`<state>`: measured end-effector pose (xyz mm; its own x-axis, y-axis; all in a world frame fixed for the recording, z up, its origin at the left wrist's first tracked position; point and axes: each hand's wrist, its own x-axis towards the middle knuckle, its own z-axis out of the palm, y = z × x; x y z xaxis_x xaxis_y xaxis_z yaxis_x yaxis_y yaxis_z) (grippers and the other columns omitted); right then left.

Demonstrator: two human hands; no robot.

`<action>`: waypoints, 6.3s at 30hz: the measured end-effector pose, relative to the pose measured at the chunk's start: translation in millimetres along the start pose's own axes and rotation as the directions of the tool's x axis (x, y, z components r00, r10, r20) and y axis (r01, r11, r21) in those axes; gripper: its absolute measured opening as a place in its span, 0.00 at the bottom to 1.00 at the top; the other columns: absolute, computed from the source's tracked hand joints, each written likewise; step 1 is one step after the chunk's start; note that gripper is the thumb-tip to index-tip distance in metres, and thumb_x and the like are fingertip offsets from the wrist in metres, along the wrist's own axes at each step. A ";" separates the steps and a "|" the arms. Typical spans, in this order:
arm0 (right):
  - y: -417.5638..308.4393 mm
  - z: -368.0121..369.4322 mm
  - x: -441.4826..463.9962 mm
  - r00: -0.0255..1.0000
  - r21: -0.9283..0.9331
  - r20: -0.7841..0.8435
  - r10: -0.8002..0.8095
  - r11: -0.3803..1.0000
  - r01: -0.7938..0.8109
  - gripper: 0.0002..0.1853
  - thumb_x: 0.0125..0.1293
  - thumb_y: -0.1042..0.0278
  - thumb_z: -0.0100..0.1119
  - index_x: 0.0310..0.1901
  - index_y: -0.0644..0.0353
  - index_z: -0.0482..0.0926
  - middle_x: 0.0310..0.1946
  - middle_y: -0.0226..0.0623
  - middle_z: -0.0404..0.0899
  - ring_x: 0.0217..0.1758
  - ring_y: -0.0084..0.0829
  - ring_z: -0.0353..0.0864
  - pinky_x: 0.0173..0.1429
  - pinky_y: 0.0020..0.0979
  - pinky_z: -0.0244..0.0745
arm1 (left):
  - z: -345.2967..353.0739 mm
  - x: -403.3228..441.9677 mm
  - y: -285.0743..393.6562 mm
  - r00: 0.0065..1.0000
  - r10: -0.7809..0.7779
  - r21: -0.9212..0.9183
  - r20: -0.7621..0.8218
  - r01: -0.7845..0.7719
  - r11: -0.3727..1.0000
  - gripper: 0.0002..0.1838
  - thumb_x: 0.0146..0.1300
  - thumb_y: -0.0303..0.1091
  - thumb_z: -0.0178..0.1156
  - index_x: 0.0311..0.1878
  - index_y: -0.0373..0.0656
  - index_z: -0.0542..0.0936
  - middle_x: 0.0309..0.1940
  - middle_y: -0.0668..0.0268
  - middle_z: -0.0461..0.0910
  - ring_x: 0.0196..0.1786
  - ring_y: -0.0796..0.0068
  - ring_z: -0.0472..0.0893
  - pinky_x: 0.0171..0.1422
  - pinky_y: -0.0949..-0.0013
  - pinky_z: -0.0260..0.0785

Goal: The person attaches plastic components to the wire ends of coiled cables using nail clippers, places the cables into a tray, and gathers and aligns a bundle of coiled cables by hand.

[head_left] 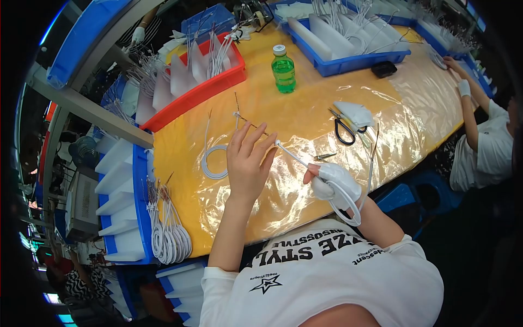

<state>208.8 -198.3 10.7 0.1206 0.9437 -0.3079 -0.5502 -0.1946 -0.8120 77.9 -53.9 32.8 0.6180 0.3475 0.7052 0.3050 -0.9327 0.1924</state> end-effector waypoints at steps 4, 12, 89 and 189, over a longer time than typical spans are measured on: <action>-4.9 7.8 -6.6 0.999 -0.027 -0.028 -0.022 0.999 0.021 0.17 0.64 0.60 0.43 0.28 0.65 0.74 0.08 0.22 0.58 0.11 0.14 0.53 0.16 0.19 0.45 | 12.3 -8.0 -7.2 0.993 -0.092 -0.196 0.073 0.105 0.975 0.12 0.46 0.27 0.64 0.37 0.46 0.79 0.36 0.64 0.79 0.42 0.62 0.77 0.55 0.60 0.62; 9.8 28.5 -6.5 0.874 -0.525 -0.151 -0.461 0.787 0.324 0.11 0.59 0.64 0.54 0.32 0.66 0.75 0.14 0.26 0.69 0.18 0.14 0.65 0.21 0.18 0.59 | 15.4 -15.6 4.0 0.783 -0.504 -0.670 0.365 0.596 0.442 0.07 0.50 0.22 0.60 0.34 0.35 0.76 0.37 0.62 0.79 0.42 0.77 0.77 0.49 0.75 0.67; -39.3 -13.8 -9.4 0.531 -0.918 0.181 -0.828 0.052 0.394 0.11 0.43 0.81 0.64 0.31 0.60 0.79 0.22 0.33 0.73 0.24 0.26 0.73 0.28 0.24 0.67 | -23.7 -28.7 -24.8 0.663 -0.640 -0.920 0.388 0.326 -0.219 0.13 0.54 0.19 0.56 0.43 0.39 0.71 0.38 0.65 0.75 0.40 0.79 0.75 0.49 0.76 0.70; -103.4 -238.2 160.3 0.373 -0.637 -0.520 -0.769 0.640 0.430 0.10 0.61 0.65 0.49 0.39 0.60 0.76 0.26 0.31 0.78 0.19 0.17 0.70 0.25 0.20 0.65 | 46.6 -35.5 -27.0 0.310 -0.777 -0.233 0.548 0.949 0.214 0.14 0.53 0.25 0.55 0.44 0.36 0.69 0.27 0.67 0.74 0.26 0.82 0.73 0.25 0.82 0.65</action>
<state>481.8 -90.6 -72.8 0.8972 0.3629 0.2516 0.2264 0.1111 -0.9677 81.4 -36.6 -29.3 0.3522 0.8849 -0.3048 0.4828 0.1072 0.8691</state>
